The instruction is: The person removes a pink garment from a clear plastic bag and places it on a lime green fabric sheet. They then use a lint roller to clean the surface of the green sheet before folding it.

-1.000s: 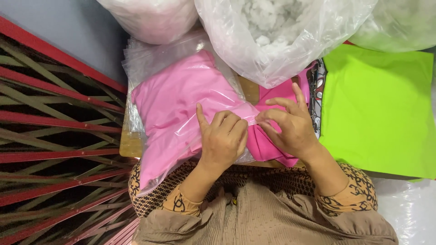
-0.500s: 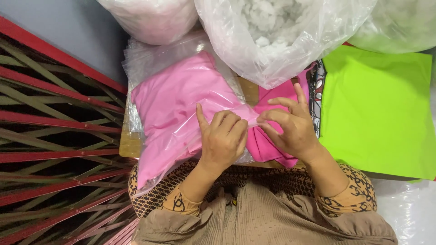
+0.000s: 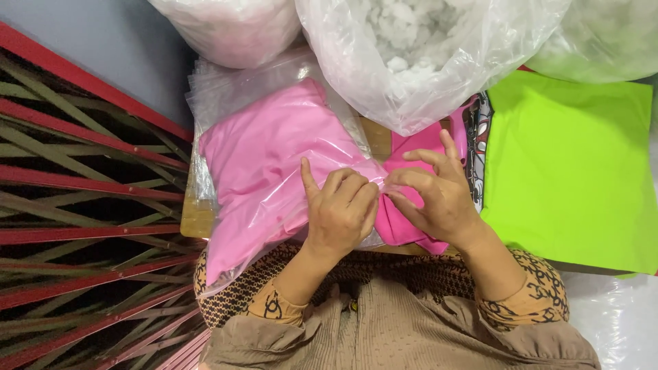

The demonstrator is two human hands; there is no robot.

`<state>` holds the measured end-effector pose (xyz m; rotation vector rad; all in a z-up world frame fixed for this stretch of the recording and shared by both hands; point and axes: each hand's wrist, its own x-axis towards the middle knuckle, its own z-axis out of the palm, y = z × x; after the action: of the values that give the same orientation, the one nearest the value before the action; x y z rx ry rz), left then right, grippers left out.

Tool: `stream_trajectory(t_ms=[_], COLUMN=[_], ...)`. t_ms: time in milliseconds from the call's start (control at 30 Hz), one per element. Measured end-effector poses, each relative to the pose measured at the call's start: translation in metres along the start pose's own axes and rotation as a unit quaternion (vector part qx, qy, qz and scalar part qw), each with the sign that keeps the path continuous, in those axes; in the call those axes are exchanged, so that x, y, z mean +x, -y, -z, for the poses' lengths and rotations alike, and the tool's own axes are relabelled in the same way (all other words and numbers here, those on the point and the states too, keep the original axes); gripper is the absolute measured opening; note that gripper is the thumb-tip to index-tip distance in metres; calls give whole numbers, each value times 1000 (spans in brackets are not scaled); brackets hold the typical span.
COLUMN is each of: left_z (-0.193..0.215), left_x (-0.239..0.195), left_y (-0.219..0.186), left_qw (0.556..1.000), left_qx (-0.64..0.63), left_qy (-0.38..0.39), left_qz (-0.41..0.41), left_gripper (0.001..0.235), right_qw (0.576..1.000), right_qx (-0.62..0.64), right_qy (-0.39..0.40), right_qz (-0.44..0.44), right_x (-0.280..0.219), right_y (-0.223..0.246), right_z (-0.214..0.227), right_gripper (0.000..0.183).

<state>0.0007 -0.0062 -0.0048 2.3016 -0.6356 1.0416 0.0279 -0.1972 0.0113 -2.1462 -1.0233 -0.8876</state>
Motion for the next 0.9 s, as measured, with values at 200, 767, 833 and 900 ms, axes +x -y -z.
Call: stream_trajectory(t_ms=[200, 767, 833, 900], left_z=[6, 6, 4, 4], left_x=[3, 0, -1, -2], left_y=[-1, -2, -3, -3], left_qw=[1000, 999, 999, 998], left_qx=[8, 34, 37, 44], left_qy=[0, 28, 27, 33], left_qz=[17, 18, 16, 11], left_gripper=[5, 7, 9, 7], right_qw=[1000, 1000, 1000, 1000], right_qx=[-6, -20, -16, -12], right_qy=[-12, 1, 5, 8], right_qz=[10, -9, -17, -4], right_x=[-12, -5, -4, -8], right_y=[-10, -10, -7, -8], right_z=[-7, -4, -7, -10], right_gripper=[14, 24, 31, 21])
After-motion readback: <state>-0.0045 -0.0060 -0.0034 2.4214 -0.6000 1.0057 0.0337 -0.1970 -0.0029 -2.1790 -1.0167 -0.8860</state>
